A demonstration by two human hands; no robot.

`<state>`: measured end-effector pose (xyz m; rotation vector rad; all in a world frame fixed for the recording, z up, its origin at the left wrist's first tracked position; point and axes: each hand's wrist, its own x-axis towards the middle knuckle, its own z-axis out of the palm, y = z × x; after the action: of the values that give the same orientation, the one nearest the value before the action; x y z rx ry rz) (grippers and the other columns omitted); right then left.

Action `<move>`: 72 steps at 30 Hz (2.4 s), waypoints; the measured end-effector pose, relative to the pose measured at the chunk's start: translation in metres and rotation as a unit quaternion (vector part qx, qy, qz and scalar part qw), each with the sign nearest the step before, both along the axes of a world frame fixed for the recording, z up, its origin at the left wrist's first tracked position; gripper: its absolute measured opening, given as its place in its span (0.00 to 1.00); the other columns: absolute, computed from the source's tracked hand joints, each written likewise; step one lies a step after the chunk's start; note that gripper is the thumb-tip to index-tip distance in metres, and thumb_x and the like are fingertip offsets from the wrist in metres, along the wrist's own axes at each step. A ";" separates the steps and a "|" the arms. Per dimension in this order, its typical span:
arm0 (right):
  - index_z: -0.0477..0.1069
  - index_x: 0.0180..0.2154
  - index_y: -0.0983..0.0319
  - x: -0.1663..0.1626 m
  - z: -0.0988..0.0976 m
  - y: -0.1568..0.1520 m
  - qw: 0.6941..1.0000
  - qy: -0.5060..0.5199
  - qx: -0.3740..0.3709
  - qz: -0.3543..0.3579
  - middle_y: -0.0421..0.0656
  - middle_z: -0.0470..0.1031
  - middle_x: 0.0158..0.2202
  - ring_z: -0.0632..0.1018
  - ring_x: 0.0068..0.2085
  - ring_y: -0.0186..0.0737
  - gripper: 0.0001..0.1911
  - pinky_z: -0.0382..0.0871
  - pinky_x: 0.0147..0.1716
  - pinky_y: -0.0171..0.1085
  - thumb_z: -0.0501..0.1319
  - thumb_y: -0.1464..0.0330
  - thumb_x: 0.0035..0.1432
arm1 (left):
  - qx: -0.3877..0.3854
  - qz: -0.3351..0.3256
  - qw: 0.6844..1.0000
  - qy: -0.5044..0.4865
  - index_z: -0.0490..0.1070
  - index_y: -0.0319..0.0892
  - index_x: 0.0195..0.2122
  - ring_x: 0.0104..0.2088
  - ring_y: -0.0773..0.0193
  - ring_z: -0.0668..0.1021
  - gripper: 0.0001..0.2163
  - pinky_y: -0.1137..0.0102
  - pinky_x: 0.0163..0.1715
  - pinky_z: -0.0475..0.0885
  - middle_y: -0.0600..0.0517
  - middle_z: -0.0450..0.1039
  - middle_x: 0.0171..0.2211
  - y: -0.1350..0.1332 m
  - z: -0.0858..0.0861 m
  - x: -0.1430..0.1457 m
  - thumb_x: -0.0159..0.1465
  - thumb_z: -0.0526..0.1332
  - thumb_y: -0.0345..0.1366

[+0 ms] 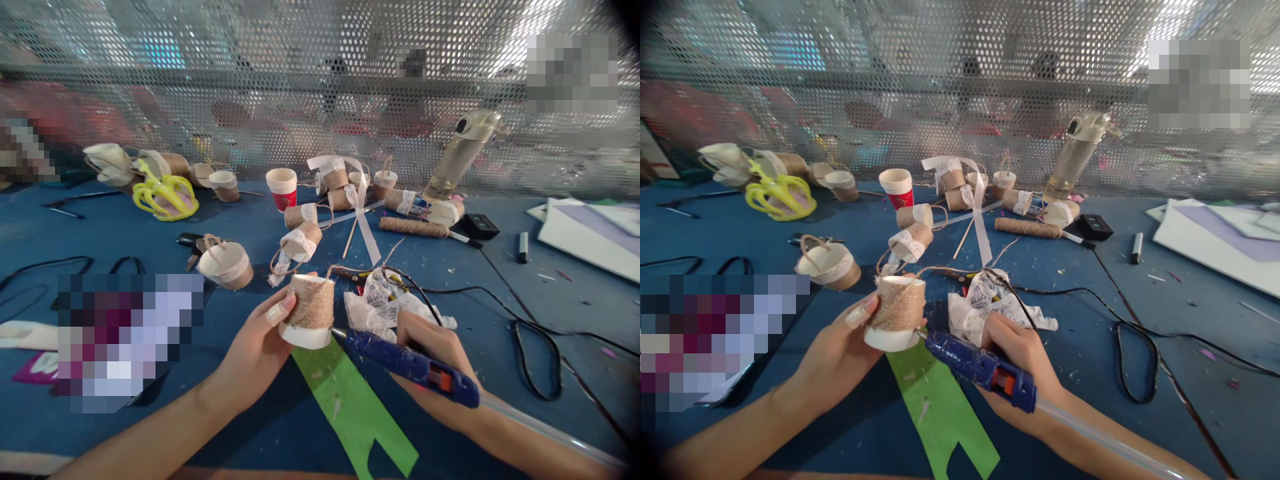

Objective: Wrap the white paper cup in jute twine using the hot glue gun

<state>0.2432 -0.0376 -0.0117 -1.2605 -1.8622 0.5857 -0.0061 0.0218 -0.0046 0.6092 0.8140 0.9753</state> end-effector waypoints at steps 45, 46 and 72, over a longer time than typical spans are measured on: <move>0.71 0.40 0.54 0.007 -0.008 0.018 0.987 0.153 0.017 0.044 0.43 0.83 0.47 0.81 0.54 0.48 0.12 0.73 0.57 0.49 0.68 0.76 0.59 | 0.063 -0.180 0.974 0.123 0.78 0.55 0.52 0.53 0.53 0.79 0.18 0.67 0.48 0.73 0.51 0.80 0.53 -0.009 0.002 0.003 0.60 0.72 0.43; 0.71 0.40 0.54 0.008 -0.008 0.016 0.988 0.153 0.021 0.025 0.43 0.83 0.46 0.81 0.53 0.48 0.13 0.74 0.57 0.49 0.68 0.76 0.58 | 0.060 -0.169 0.975 0.129 0.78 0.54 0.52 0.53 0.53 0.79 0.18 0.67 0.48 0.73 0.50 0.80 0.52 -0.009 0.002 0.004 0.60 0.72 0.43; 0.74 0.32 0.57 0.002 0.008 0.007 0.956 0.223 -0.183 -0.049 0.35 0.77 0.29 0.78 0.30 0.33 0.07 0.73 0.34 0.33 0.71 0.67 0.57 | 0.047 -0.038 0.993 0.101 0.77 0.51 0.51 0.49 0.63 0.79 0.16 0.75 0.43 0.75 0.54 0.81 0.49 -0.005 0.003 0.003 0.62 0.72 0.41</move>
<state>0.2447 -0.0309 -0.0039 -1.3100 -1.3454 1.0992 -0.0034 0.0170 -0.0012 0.8250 0.9193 0.8952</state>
